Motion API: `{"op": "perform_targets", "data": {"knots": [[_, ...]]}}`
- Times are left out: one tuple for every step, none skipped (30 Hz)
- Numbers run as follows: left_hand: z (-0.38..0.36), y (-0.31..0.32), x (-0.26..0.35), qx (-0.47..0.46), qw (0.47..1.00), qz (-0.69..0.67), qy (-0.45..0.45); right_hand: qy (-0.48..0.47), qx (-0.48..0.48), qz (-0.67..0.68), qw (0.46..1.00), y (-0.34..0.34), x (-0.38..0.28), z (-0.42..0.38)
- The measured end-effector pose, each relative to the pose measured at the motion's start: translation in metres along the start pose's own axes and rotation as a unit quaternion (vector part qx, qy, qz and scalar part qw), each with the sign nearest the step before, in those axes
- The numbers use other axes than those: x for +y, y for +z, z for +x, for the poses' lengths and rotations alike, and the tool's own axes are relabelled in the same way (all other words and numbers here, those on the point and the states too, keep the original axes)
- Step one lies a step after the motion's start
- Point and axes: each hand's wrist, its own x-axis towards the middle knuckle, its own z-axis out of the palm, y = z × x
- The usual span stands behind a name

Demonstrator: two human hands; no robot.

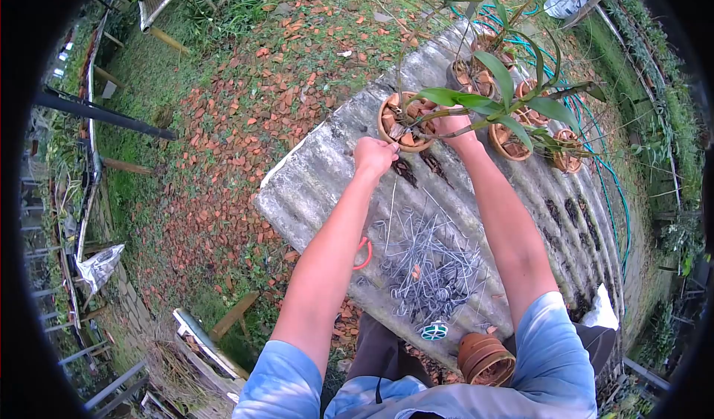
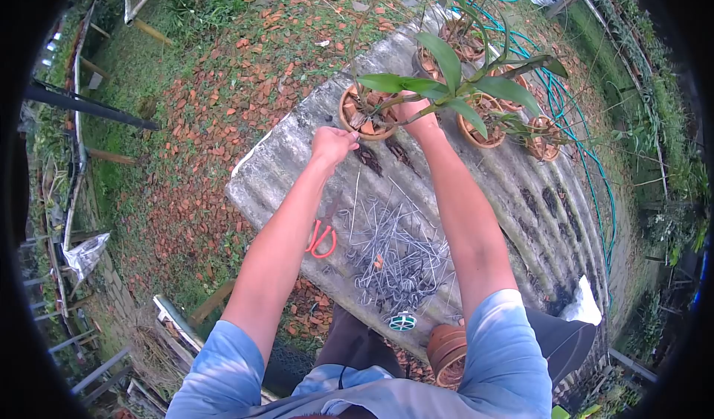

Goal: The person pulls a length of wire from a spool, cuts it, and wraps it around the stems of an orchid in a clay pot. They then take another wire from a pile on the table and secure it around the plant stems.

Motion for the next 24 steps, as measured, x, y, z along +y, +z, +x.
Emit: {"op": "perform_targets", "data": {"knots": [[0.001, 0.000, -0.001, -0.002, 1.000, 0.001, 0.000, 0.015, 0.008, 0.011, 1.000, -0.001, -0.003, -0.001], [0.002, 0.000, -0.002, -0.003, 1.000, 0.002, 0.000, 0.029, 0.016, 0.023, 0.999, -0.002, -0.005, -0.002], [0.001, -0.001, -0.001, -0.005, 1.000, 0.003, 0.000, 0.044, 0.023, 0.034, 0.998, -0.004, -0.011, -0.004], [0.000, -0.001, -0.001, -0.006, 1.000, 0.000, 0.000, 0.042, 0.032, 0.027, 0.998, -0.006, -0.016, -0.008], [-0.001, -0.002, -0.001, -0.008, 1.000, -0.005, 0.000, 0.040, 0.040, 0.019, 0.998, -0.008, -0.022, -0.014], [-0.001, -0.001, 0.000, -0.009, 1.000, -0.010, 0.000, 0.038, 0.049, 0.010, 0.998, -0.009, -0.023, -0.018], [-0.001, -0.001, 0.001, -0.012, 1.000, -0.012, -0.002, 0.038, 0.062, 0.007, 0.997, -0.006, -0.021, -0.021], [-0.001, -0.001, 0.002, -0.014, 1.000, -0.014, -0.004, 0.038, 0.077, 0.004, 0.996, -0.001, -0.020, -0.023], [-0.002, -0.001, 0.003, -0.016, 1.000, -0.015, -0.007, 0.039, 0.090, 0.003, 0.995, 0.005, -0.019, -0.026], [-0.004, 0.000, 0.003, -0.007, 1.000, -0.016, -0.006, 0.052, 0.111, 0.036, 0.992, 0.011, -0.016, -0.026], [-0.005, 0.001, 0.005, 0.003, 1.000, -0.018, -0.003, 0.066, 0.114, 0.055, 0.990, 0.015, -0.013, -0.027], [-0.005, 0.002, 0.004, 0.012, 1.000, -0.019, 0.000, 0.079, 0.117, 0.073, 0.987, 0.014, -0.018, -0.028], [-0.004, 0.002, 0.004, 0.015, 1.000, -0.021, -0.001, 0.092, 0.118, 0.091, 0.984, 0.015, -0.023, -0.029], [-0.003, 0.003, 0.004, 0.017, 1.000, -0.024, -0.002, 0.099, 0.128, 0.094, 0.982, 0.015, -0.027, -0.029], [-0.003, 0.004, 0.003, 0.018, 0.999, -0.026, -0.004, 0.105, 0.137, 0.097, 0.980, 0.016, -0.030, -0.030], [-0.003, 0.004, 0.003, 0.016, 1.000, -0.026, -0.004, 0.111, 0.146, 0.101, 0.978, 0.018, -0.033, -0.030], [-0.003, 0.004, 0.003, 0.014, 1.000, -0.026, -0.005, 0.147, 0.137, 0.117, 0.973, 0.019, -0.037, -0.031], [-0.003, 0.004, 0.003, 0.012, 1.000, -0.026, -0.004, 0.181, 0.127, 0.133, 0.966, 0.019, -0.040, -0.032], [-0.003, 0.004, 0.004, 0.010, 1.000, -0.024, -0.006, 0.214, 0.118, 0.149, 0.958, 0.017, -0.044, -0.030], [-0.003, 0.003, 0.004, 0.006, 1.000, -0.022, -0.008, 0.207, 0.119, 0.147, 0.960, 0.016, -0.044, -0.029], [-0.004, 0.003, 0.004, 0.003, 1.000, -0.020, -0.012, 0.200, 0.120, 0.145, 0.961, 0.017, -0.042, -0.029], [-0.005, 0.003, 0.004, 0.003, 1.000, -0.015, -0.013, 0.193, 0.122, 0.143, 0.963, 0.018, -0.039, -0.029], [-0.004, 0.003, 0.005, 0.003, 1.000, -0.011, -0.013, 0.194, 0.115, 0.149, 0.963, 0.018, -0.036, -0.028], [-0.003, 0.003, 0.005, 0.003, 1.000, -0.007, -0.014, 0.194, 0.107, 0.154, 0.963, 0.017, -0.035, -0.027]]}}
